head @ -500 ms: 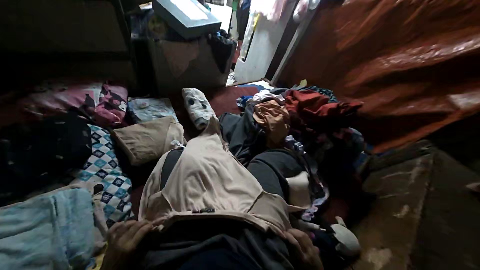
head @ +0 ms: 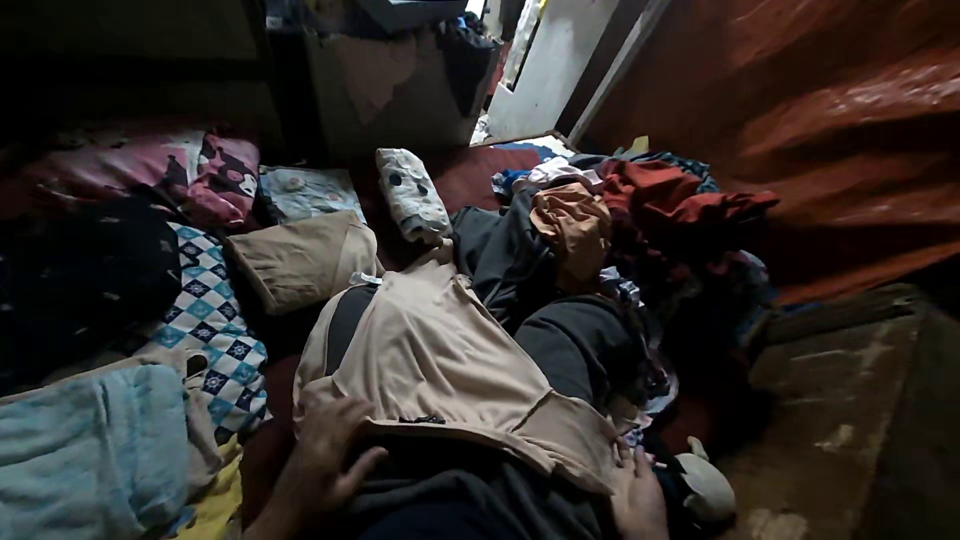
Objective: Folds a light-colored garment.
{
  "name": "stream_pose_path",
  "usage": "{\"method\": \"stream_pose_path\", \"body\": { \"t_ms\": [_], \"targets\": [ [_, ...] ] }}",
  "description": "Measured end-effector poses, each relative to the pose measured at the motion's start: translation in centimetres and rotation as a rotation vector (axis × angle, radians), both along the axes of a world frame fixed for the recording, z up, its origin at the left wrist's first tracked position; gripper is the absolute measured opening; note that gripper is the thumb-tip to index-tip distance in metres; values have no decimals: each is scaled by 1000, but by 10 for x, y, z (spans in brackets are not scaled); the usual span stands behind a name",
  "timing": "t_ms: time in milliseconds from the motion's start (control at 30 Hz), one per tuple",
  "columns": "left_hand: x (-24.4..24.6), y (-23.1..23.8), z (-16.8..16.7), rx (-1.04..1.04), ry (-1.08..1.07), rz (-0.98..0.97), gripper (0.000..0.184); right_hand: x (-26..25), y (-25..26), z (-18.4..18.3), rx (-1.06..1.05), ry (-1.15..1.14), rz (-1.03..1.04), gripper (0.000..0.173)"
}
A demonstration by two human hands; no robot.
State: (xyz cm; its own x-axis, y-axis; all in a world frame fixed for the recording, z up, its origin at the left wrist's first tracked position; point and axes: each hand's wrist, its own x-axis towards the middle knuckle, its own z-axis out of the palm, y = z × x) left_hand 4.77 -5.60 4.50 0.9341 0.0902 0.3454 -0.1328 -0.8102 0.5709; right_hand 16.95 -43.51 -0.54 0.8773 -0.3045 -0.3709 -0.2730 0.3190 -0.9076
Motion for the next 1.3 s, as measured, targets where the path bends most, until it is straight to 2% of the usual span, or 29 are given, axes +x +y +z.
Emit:
{"method": "stream_pose_path", "body": {
  "t_ms": [67, 167, 267, 333, 433, 500, 533, 567, 633, 667, 700, 733, 833, 933, 1033, 1100, 1200, 1233, 1300],
  "targets": [
    [17, -21, 3, 103, -26, -202, 39, 9, 3, 11, -4, -4, -154, 41],
    [39, -49, 0, 166, 1, -319, 40, 15, 2, 27, -122, -31, -225, 29],
    [60, -72, -3, 144, 23, -398, 40, 19, 0, 48, -174, -113, -239, 28],
    [73, -82, -9, 151, -34, -439, 32, 28, 9, 69, -200, -196, -317, 31],
    [85, -92, -18, 167, -155, -540, 18, 52, 34, 100, -363, -504, -359, 40],
    [86, -94, -20, 137, -159, -614, 13, 64, 61, 110, -564, -796, -107, 40],
    [84, -93, -19, 107, -112, -633, 13, 69, 83, 115, -622, -885, 112, 35],
    [82, -92, -15, 67, -30, -639, 14, 76, 104, 113, -624, -905, 425, 31],
    [77, -92, -2, 9, 211, -621, 17, 89, 134, 101, -625, -753, 1139, 31],
    [75, -92, 7, -12, 342, -611, 19, 87, 145, 97, -672, -610, 1335, 31],
    [75, -92, 12, -30, 390, -587, 21, 84, 151, 92, -706, -508, 1416, 30],
    [76, -91, 15, -56, 426, -571, 26, 84, 150, 89, -727, -439, 1425, 32],
    [83, -89, 18, -133, 646, -571, 50, 84, 123, 74, -836, -297, 1195, 36],
    [87, -93, 15, -140, 652, -598, 47, 93, 105, 64, -879, -78, 1091, 44],
    [92, -97, 13, -209, 688, -639, 31, 112, 116, 55, -834, 6, 1190, 52],
    [97, -97, 21, -203, 830, -651, 33, 129, 129, 40, -773, 20, 1239, 59],
    [91, -98, 8, -243, 693, -702, 39, 153, 153, 35, -654, 98, 1337, 75],
    [89, -97, 2, -233, 632, -732, 40, 162, 159, 35, -654, 98, 1382, 70],
    [87, -95, -4, -212, 578, -779, 33, 178, 169, 32, -701, 52, 1419, 49]
  ]
}}
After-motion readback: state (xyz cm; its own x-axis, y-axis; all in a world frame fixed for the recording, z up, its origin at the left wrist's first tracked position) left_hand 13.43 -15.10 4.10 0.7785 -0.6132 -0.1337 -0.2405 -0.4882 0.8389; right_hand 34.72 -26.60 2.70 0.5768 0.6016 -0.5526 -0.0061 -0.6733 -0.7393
